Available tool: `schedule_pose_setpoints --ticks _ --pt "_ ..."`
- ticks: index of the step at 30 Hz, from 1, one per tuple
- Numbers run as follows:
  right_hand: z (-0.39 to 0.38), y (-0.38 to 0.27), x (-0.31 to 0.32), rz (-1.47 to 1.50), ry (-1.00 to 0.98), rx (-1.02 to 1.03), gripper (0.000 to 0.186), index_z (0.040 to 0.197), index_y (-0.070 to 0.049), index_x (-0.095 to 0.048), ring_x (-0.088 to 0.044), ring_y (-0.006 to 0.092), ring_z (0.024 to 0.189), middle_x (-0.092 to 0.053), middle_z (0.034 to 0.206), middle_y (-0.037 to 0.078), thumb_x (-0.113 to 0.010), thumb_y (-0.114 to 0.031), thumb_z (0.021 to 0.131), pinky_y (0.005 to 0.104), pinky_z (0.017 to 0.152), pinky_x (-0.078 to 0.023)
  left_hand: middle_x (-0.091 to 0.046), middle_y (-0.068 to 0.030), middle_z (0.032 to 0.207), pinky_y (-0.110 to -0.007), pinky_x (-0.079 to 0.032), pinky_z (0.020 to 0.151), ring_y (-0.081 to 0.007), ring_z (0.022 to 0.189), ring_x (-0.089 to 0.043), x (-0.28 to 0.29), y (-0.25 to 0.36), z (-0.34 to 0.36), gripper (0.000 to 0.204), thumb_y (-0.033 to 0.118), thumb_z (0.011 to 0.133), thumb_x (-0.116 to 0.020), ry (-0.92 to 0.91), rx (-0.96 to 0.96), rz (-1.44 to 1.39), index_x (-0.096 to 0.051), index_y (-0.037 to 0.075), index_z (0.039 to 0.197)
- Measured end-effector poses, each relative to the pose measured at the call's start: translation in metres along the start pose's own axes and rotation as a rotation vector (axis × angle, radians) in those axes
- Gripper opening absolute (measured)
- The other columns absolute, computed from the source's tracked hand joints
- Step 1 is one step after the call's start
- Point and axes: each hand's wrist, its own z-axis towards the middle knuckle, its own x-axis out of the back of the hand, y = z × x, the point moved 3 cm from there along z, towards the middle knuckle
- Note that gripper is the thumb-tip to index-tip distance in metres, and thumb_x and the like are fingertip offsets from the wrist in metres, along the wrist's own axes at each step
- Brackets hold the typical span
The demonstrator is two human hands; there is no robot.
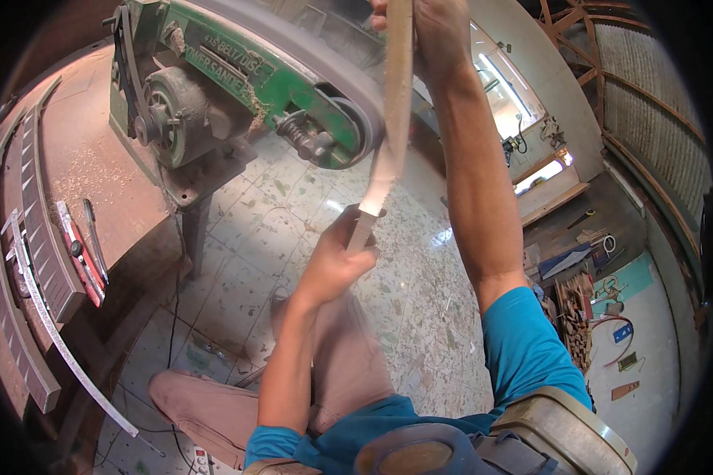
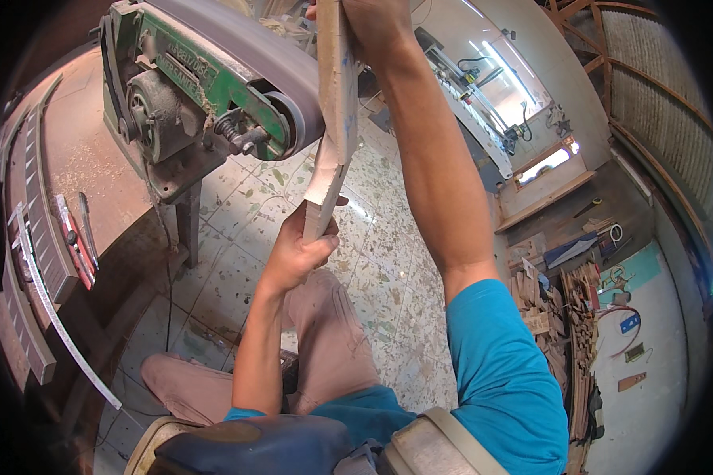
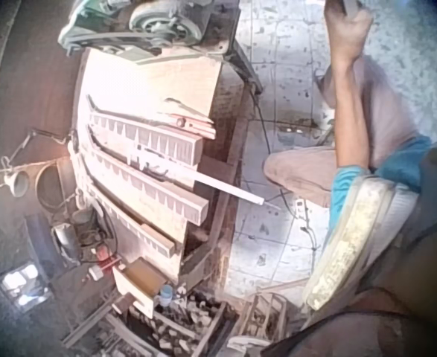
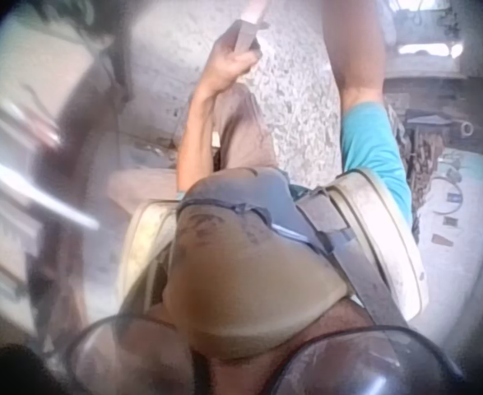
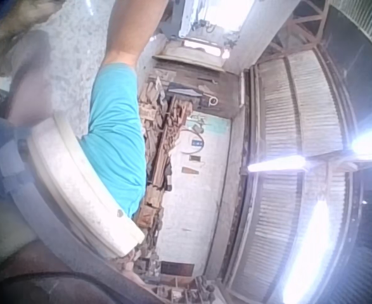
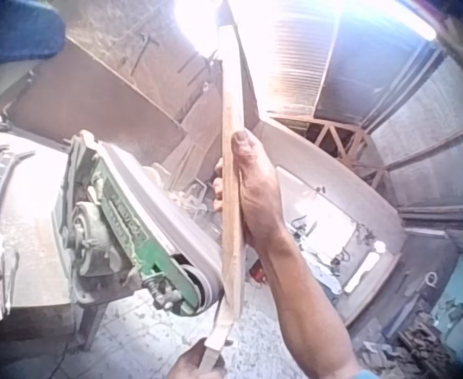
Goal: The person sands the back of a wooden guitar neck using a stationary belt sander, rotating the neck to reach different sections of the wood.
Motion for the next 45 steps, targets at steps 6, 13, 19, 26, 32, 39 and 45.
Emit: schedule_pose_setpoints --ticks 6,13,19,26,32,39,45 --pt "0.007 -0.003 0.004 -0.109 -0.008 -0.069 0.058 0.139 -0.005 -0.046 -0.063 0.0105 0.057 -0.055 0.086 0.004 -0.063 -0.047 0.102 0.0244 0.043 -0.055 -0.052 0.0020 0.076 -0.024 -0.036 0.050 -0.0065 0.056 -0.046 -0.003 0.015 0.007 0.079 0.027 0.073 -0.076 -0.153 0.114 -0.198 -0.051 -0.004 0.141" --pt "0.006 -0.015 -0.001 -0.333 0.049 -0.020 0.051 0.129 -0.004 -0.050 -0.060 0.0121 0.051 -0.055 0.079 0.005 -0.066 -0.043 0.102 0.0259 0.043 -0.054 -0.048 0.0024 0.071 -0.024 -0.031 0.043 -0.0064 0.049 -0.041 -0.004 0.016 0.017 0.091 0.028 0.063 -0.079 -0.277 0.165 -0.395 -0.048 -0.008 0.141" --pt "0.008 -0.020 -0.001 -0.489 0.098 0.003 0.047 0.127 -0.002 -0.051 -0.061 0.0159 0.052 -0.056 0.080 0.007 -0.067 -0.040 0.102 0.0303 0.044 -0.053 -0.047 0.0014 0.071 -0.023 -0.027 0.040 -0.0055 0.047 -0.037 -0.006 0.012 0.022 0.088 0.025 0.064 -0.078 -0.380 0.175 -0.501 -0.047 -0.009 0.140" --pt "0.010 -0.020 0.013 -0.920 0.196 0.252 0.051 0.125 0.003 -0.054 -0.068 0.0311 0.078 -0.066 0.093 0.020 -0.065 -0.040 0.102 0.0425 0.071 -0.055 -0.050 0.0023 0.074 -0.021 -0.030 0.044 -0.0051 0.055 -0.044 -0.004 -0.001 0.027 0.091 0.024 0.068 -0.078 -0.553 0.227 -0.665 -0.043 -0.010 0.145" --pt "0.008 -0.024 0.011 -1.075 0.268 0.165 0.048 0.125 0.004 -0.053 -0.070 0.0437 0.093 -0.069 0.103 0.030 -0.065 -0.037 0.101 0.0494 0.079 -0.055 -0.051 0.0010 0.076 -0.021 -0.031 0.043 -0.0055 0.054 -0.043 -0.006 -0.011 0.031 0.093 0.020 0.068 -0.079 -0.671 0.256 -0.797 -0.040 -0.011 0.147" --pt "0.013 -0.024 0.010 -1.354 0.327 0.022 0.045 0.113 0.004 -0.064 -0.068 0.0511 0.098 -0.070 0.096 0.033 -0.066 -0.038 0.099 0.0550 0.084 -0.053 -0.049 0.0008 0.074 -0.020 -0.031 0.041 -0.0054 0.054 -0.044 -0.014 -0.034 0.039 0.093 0.016 0.071 -0.079 -0.882 0.299 -1.050 -0.036 -0.009 0.150" --pt "0.011 -0.022 0.004 -1.236 0.339 0.014 0.046 0.117 0.002 -0.066 -0.068 0.0495 0.101 -0.070 0.098 0.033 -0.067 -0.040 0.096 0.0529 0.087 -0.053 -0.046 0.0004 0.072 -0.022 -0.028 0.040 -0.0049 0.048 -0.037 -0.012 -0.020 0.033 0.090 0.018 0.069 -0.079 -0.778 0.304 -0.959 -0.040 -0.007 0.146"
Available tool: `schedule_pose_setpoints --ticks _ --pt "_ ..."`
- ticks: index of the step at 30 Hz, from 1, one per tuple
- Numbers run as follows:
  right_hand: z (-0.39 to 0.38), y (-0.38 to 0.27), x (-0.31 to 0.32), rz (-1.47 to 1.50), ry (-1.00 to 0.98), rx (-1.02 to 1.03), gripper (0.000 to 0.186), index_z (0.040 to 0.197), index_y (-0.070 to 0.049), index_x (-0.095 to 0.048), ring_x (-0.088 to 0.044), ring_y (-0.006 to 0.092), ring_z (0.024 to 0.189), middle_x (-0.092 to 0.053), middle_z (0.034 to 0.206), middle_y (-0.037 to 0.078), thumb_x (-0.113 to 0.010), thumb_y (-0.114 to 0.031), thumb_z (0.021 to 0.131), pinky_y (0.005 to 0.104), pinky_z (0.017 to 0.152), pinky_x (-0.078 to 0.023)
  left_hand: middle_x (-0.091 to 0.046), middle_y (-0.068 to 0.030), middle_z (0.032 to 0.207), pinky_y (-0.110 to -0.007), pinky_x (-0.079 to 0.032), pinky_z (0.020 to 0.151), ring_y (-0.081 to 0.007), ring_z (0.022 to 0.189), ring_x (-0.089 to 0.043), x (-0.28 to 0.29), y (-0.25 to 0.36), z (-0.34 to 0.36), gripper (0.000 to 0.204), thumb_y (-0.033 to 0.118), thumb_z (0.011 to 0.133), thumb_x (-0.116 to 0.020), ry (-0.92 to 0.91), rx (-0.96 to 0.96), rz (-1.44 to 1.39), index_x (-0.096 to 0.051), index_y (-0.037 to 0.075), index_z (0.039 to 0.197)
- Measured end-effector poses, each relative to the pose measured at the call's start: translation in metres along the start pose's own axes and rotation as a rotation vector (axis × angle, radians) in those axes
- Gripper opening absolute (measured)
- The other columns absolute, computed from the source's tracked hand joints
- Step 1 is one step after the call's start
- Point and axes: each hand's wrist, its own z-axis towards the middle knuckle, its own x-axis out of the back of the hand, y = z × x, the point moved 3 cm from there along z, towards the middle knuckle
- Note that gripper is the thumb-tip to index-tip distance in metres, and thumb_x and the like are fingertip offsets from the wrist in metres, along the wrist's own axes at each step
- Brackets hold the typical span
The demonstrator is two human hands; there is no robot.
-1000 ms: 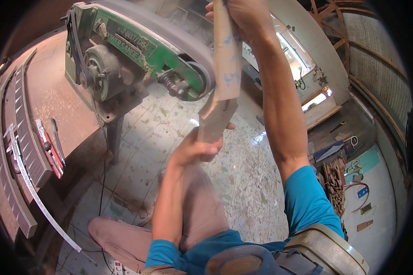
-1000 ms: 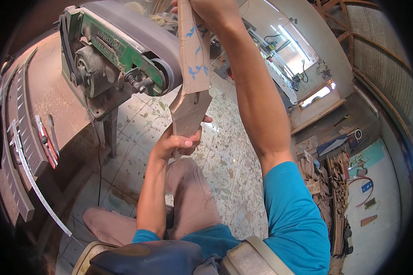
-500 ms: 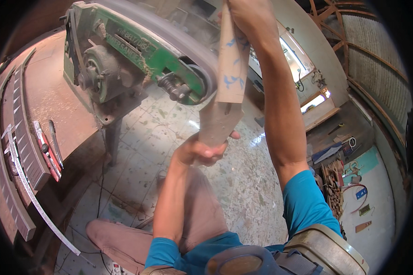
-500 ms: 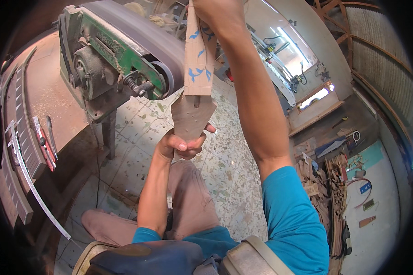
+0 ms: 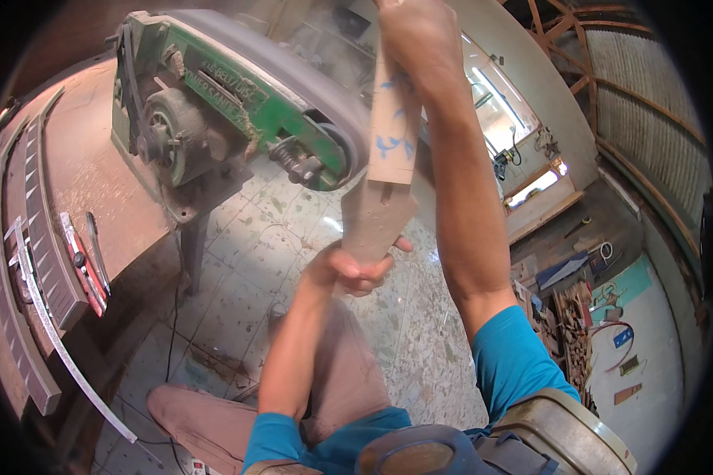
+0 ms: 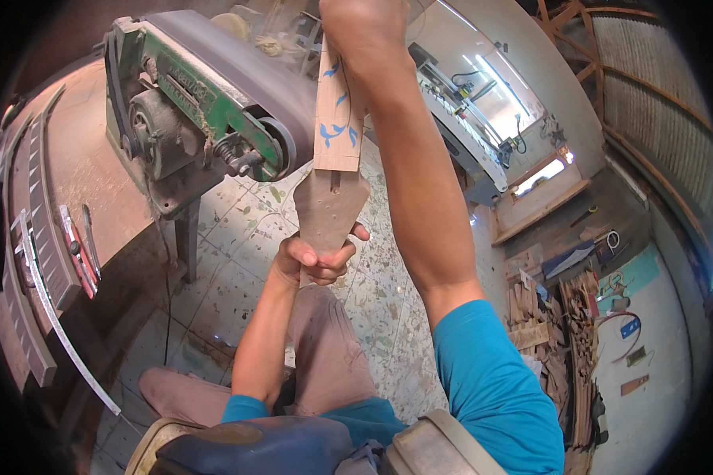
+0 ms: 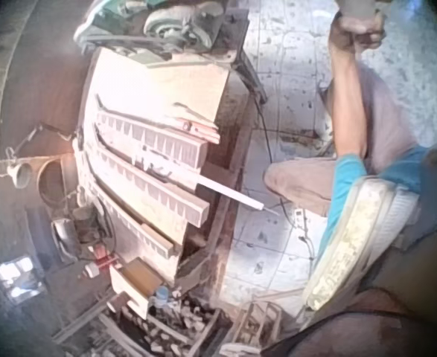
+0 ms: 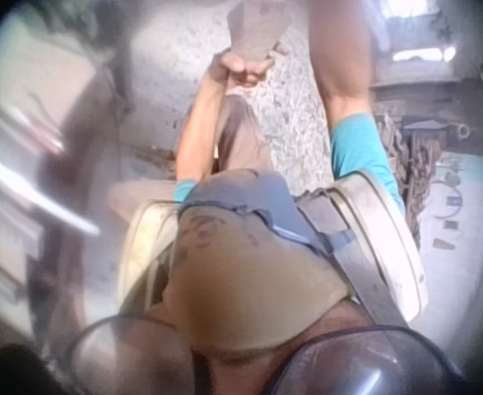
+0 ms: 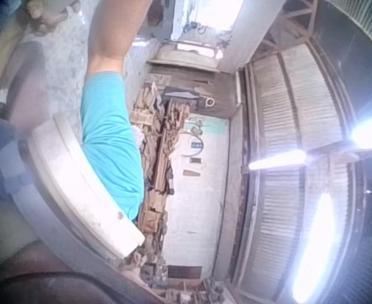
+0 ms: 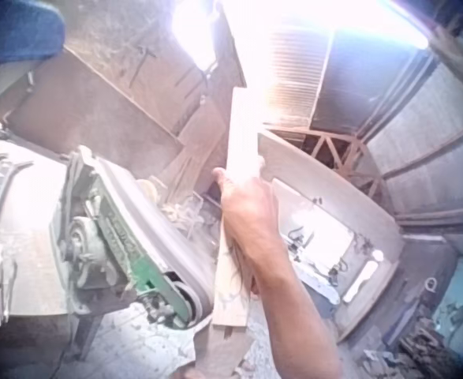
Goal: The person sands the back of a wooden guitar neck using a stationary belt sander, rotating the neck to reach different sections of the wood.
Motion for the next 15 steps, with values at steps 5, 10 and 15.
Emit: schedule_pose_setpoints --ticks 5,10,15 --pt "0.004 0.010 -0.013 0.257 0.048 0.130 0.053 0.129 0.003 -0.057 -0.069 0.0444 0.104 -0.069 0.112 0.030 -0.069 -0.035 0.094 0.0461 0.090 -0.053 -0.047 0.0019 0.070 -0.023 -0.029 0.041 -0.0058 0.048 -0.039 -0.032 0.009 -0.010 0.085 0.024 0.071 -0.078 0.359 -0.107 0.339 -0.043 -0.006 0.144" --pt "0.007 0.008 -0.026 0.534 -0.097 0.017 0.048 0.126 0.000 -0.055 -0.069 0.0292 0.080 -0.067 0.097 0.016 -0.070 -0.029 0.091 0.0382 0.070 -0.055 -0.050 0.0024 0.070 -0.025 -0.033 0.045 -0.0073 0.050 -0.042 -0.050 0.006 -0.016 0.081 0.028 0.074 -0.080 0.621 -0.195 0.610 -0.048 -0.005 0.140" --pt "-0.002 0.004 -0.024 0.984 -0.350 -0.155 0.037 0.114 -0.009 -0.054 -0.056 0.0146 0.049 -0.054 0.074 0.003 -0.070 -0.032 0.089 0.0291 0.039 -0.046 -0.063 -0.0016 0.086 -0.025 -0.045 0.059 -0.0075 0.067 -0.054 -0.057 -0.003 -0.025 0.060 0.016 0.086 -0.078 0.839 -0.257 0.781 -0.054 -0.003 0.137"
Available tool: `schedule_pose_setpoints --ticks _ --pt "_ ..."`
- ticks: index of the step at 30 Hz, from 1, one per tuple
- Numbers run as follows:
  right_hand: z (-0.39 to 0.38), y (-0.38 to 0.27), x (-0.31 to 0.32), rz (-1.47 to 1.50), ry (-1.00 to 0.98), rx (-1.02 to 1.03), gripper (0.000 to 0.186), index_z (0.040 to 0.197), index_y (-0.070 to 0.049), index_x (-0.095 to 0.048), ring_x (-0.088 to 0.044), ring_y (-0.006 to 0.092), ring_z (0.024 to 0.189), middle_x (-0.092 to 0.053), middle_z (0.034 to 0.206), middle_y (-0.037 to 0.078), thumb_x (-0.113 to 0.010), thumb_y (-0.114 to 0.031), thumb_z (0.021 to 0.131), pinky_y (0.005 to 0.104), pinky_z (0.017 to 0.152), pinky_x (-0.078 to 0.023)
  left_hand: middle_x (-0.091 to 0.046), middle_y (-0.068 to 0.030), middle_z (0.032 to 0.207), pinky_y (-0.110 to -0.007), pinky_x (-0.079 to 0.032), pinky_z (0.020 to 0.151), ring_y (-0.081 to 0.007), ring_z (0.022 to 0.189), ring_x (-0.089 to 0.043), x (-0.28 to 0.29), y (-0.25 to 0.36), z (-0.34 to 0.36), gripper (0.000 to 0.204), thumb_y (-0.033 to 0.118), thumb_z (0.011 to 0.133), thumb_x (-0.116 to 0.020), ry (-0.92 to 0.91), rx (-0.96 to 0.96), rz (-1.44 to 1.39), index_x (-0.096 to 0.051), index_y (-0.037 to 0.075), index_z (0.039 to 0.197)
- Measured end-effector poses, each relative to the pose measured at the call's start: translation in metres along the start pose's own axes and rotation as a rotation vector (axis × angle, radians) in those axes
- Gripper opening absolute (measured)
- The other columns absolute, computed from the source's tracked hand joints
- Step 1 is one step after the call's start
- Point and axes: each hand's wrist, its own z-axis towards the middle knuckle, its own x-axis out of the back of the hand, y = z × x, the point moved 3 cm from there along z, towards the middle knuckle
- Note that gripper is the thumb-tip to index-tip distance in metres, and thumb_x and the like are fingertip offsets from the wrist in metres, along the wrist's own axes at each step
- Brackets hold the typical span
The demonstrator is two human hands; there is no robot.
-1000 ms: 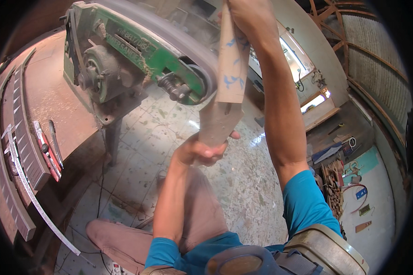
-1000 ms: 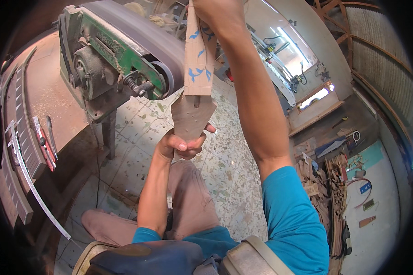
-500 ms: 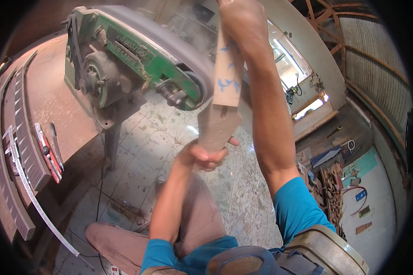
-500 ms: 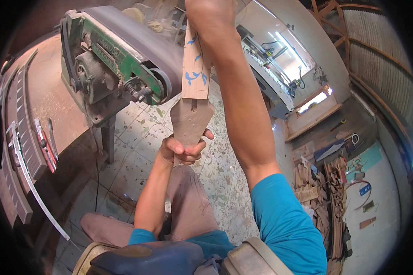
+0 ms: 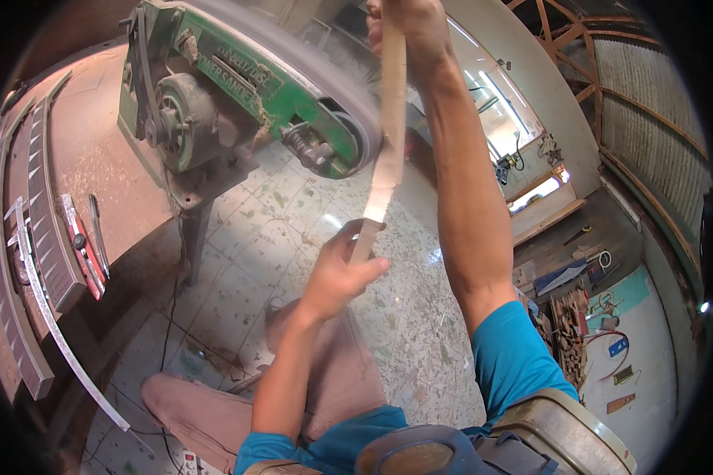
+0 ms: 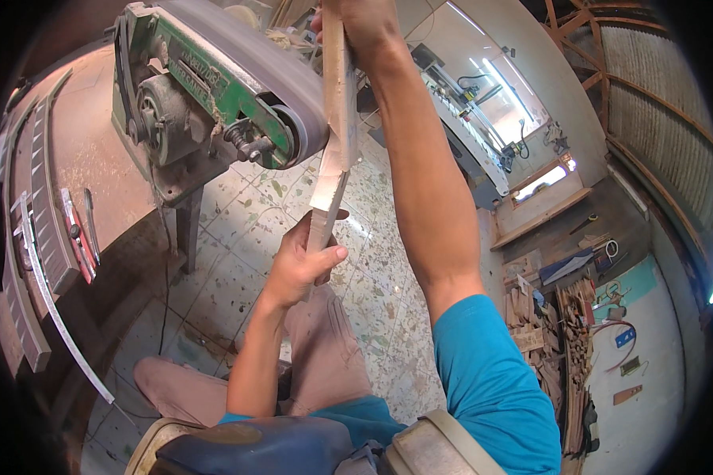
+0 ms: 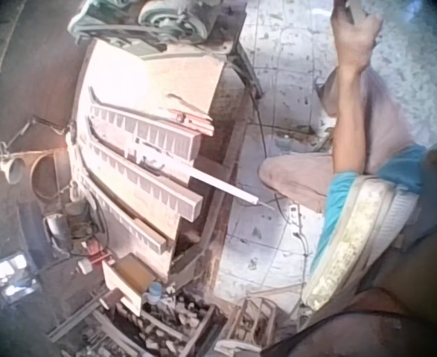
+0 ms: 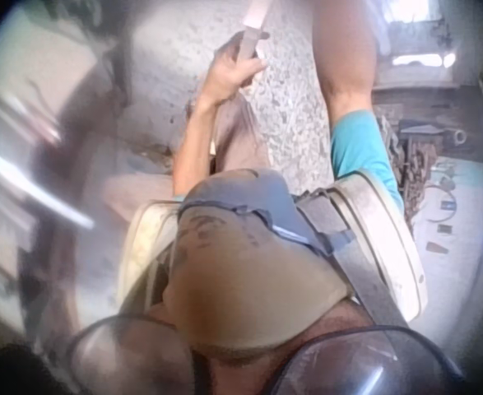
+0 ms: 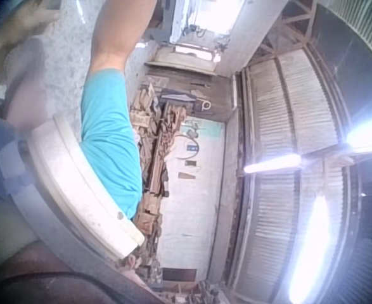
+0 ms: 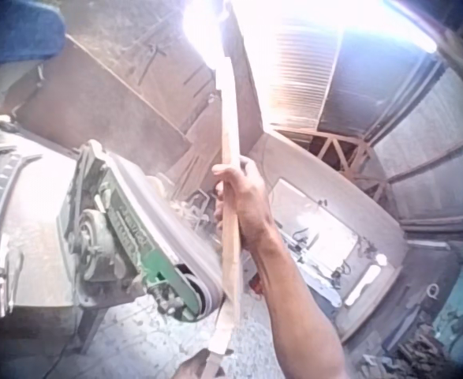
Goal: The person sands the back of a wooden guitar neck using a stationary belt sander, rotating the neck to reach different sections of the wood.
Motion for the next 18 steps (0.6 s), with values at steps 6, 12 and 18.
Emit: schedule_pose_setpoints --ticks 6,12,18 --pt "0.009 0.012 -0.001 0.396 -0.166 -0.120 0.034 0.116 -0.015 -0.053 -0.054 0.0128 0.046 -0.053 0.072 0.001 -0.063 -0.040 0.095 0.0262 0.036 -0.045 -0.063 -0.0018 0.084 -0.025 -0.047 0.063 -0.0078 0.072 -0.057 -0.022 -0.003 -0.009 0.048 0.013 0.088 -0.077 0.262 -0.199 0.118 -0.056 -0.003 0.128" --pt "0.007 0.011 -0.003 0.865 -0.446 -0.023 0.045 0.137 -0.011 -0.052 -0.055 0.0148 0.050 -0.052 0.076 0.005 -0.057 -0.037 0.101 0.0263 0.036 -0.046 -0.074 -0.0255 0.091 -0.044 -0.057 0.071 -0.0396 0.085 -0.075 -0.035 0.014 -0.022 0.052 0.022 0.085 -0.080 0.462 -0.216 0.415 -0.056 -0.001 0.125" --pt "0.003 0.007 -0.003 0.941 -0.472 0.007 0.047 0.142 -0.010 -0.049 -0.056 0.0161 0.050 -0.052 0.077 0.007 -0.055 -0.036 0.103 0.0260 0.036 -0.046 -0.073 -0.0269 0.091 -0.047 -0.057 0.071 -0.0446 0.087 -0.073 -0.037 0.015 -0.022 0.051 0.022 0.084 -0.079 0.504 -0.238 0.466 -0.055 0.001 0.124"
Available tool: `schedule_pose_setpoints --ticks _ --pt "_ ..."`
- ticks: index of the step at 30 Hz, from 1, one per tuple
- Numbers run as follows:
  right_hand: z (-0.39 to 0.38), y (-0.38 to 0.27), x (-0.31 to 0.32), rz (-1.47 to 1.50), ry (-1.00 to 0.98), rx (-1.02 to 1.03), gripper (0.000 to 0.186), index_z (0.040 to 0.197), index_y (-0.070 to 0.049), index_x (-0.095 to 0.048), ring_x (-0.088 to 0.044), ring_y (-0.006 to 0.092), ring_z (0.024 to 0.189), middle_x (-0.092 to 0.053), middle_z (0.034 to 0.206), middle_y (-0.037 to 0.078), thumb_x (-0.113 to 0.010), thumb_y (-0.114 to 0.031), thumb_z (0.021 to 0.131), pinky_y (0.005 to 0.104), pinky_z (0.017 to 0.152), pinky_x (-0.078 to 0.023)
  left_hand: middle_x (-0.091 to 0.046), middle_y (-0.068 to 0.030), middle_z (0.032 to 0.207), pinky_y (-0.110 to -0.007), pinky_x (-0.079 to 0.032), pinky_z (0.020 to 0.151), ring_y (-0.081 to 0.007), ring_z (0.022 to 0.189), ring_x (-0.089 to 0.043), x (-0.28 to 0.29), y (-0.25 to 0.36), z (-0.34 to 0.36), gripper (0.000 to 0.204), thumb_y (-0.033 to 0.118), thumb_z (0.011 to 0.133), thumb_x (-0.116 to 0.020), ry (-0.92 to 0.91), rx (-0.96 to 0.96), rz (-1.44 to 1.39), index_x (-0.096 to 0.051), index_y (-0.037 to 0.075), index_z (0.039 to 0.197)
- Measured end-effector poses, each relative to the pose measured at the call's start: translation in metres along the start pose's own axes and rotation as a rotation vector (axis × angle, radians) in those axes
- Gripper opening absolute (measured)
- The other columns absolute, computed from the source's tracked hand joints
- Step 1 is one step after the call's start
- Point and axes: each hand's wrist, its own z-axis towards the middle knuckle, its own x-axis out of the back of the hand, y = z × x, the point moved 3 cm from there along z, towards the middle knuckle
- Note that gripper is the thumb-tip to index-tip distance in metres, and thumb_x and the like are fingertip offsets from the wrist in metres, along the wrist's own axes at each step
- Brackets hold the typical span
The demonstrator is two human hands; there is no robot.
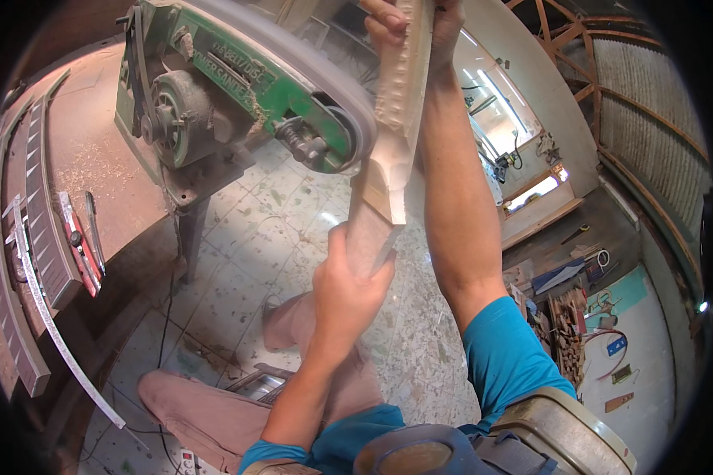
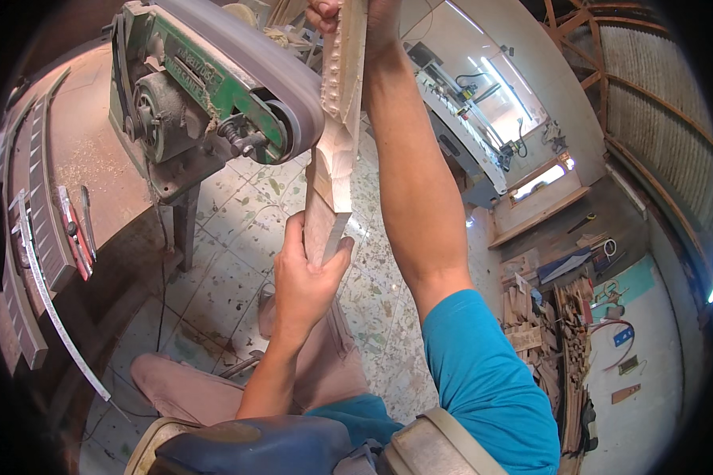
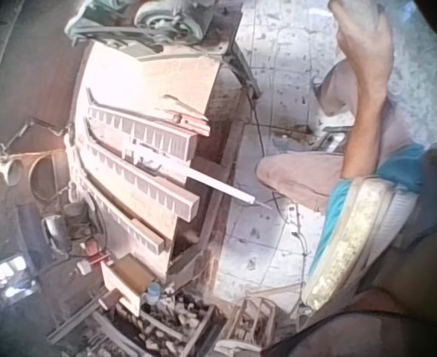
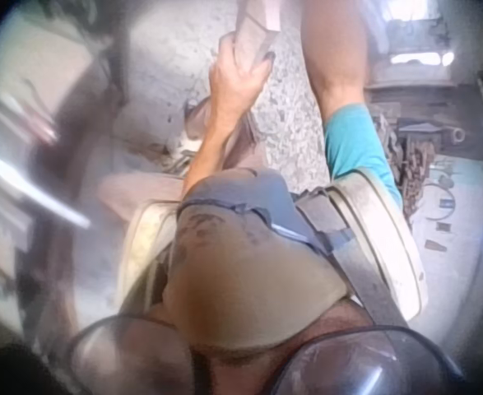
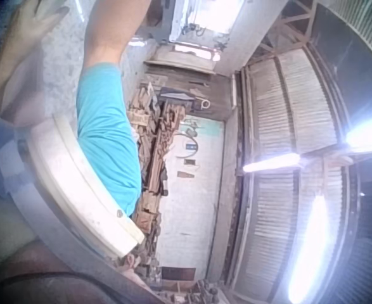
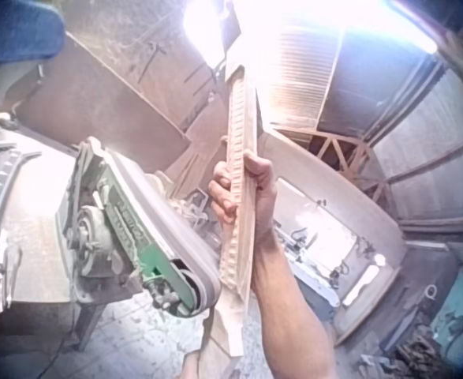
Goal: The person sands the back of a wooden guitar neck using a stationary belt sander, rotating the neck to reach different sections of the wood.
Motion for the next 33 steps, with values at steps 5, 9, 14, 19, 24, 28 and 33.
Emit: schedule_pose_setpoints --ticks 5,9,14,19,24,28,33 --pt "0.001 0.000 0.005 -0.108 0.050 0.008 0.046 0.140 -0.010 -0.050 -0.056 0.0146 0.049 -0.052 0.075 0.006 -0.055 -0.037 0.103 0.0257 0.036 -0.046 -0.074 -0.0258 0.091 -0.044 -0.057 0.072 -0.0408 0.087 -0.075 0.000 -0.001 0.002 0.050 0.020 0.084 -0.079 -0.032 -0.007 -0.066 -0.057 0.000 0.124" --pt "0.001 0.003 0.009 -0.218 0.128 0.028 0.045 0.139 -0.012 -0.051 -0.056 0.0135 0.048 -0.053 0.073 0.005 -0.057 -0.038 0.102 0.0249 0.036 -0.046 -0.075 -0.0220 0.095 -0.038 -0.057 0.074 -0.0298 0.087 -0.076 0.001 -0.007 0.005 0.050 0.017 0.085 -0.080 -0.077 0.031 -0.169 -0.058 -0.002 0.125" --pt "0.001 0.004 0.011 -0.265 0.167 0.032 0.044 0.135 -0.012 -0.053 -0.056 0.0128 0.047 -0.054 0.074 0.004 -0.059 -0.039 0.101 0.0239 0.036 -0.043 -0.075 -0.0174 0.101 -0.033 -0.057 0.077 -0.0185 0.090 -0.073 0.003 -0.012 0.006 0.050 0.015 0.085 -0.081 -0.137 0.090 -0.246 -0.059 -0.003 0.126" --pt "0.000 0.005 0.007 -0.337 0.228 0.031 0.037 0.126 -0.013 -0.055 -0.055 0.0118 0.045 -0.055 0.073 0.002 -0.060 -0.039 0.101 0.0238 0.035 -0.043 -0.074 -0.0157 0.100 -0.032 -0.056 0.078 -0.0168 0.088 -0.070 0.004 -0.021 0.009 0.052 0.014 0.085 -0.081 -0.181 0.078 -0.320 -0.058 -0.005 0.128" --pt "-0.004 0.004 0.006 -0.436 0.288 -0.046 0.029 0.114 -0.015 -0.056 -0.054 0.0110 0.043 -0.056 0.071 0.001 -0.061 -0.040 0.099 0.0242 0.035 -0.042 -0.073 -0.0145 0.101 -0.031 -0.055 0.078 -0.0168 0.088 -0.069 0.003 -0.024 0.011 0.054 0.013 0.085 -0.080 -0.212 0.081 -0.336 -0.057 -0.007 0.129" --pt "-0.004 0.005 -0.005 -0.534 0.323 0.050 0.027 0.110 -0.015 -0.055 -0.054 0.0109 0.041 -0.056 0.069 0.001 -0.062 -0.038 0.099 0.0243 0.034 -0.041 -0.072 -0.0140 0.104 -0.031 -0.055 0.082 -0.0167 0.092 -0.068 0.003 -0.029 0.014 0.056 0.012 0.084 -0.079 -0.240 0.085 -0.341 -0.056 -0.007 0.131" --pt "-0.003 0.005 -0.004 -0.581 0.327 0.047 0.025 0.109 -0.014 -0.056 -0.054 0.0112 0.041 -0.056 0.069 0.001 -0.061 -0.036 0.099 0.0241 0.034 -0.041 -0.069 -0.0127 0.108 -0.031 -0.053 0.087 -0.0164 0.097 -0.065 0.002 -0.039 0.018 0.057 0.011 0.084 -0.077 -0.288 0.078 -0.372 -0.055 -0.007 0.133"
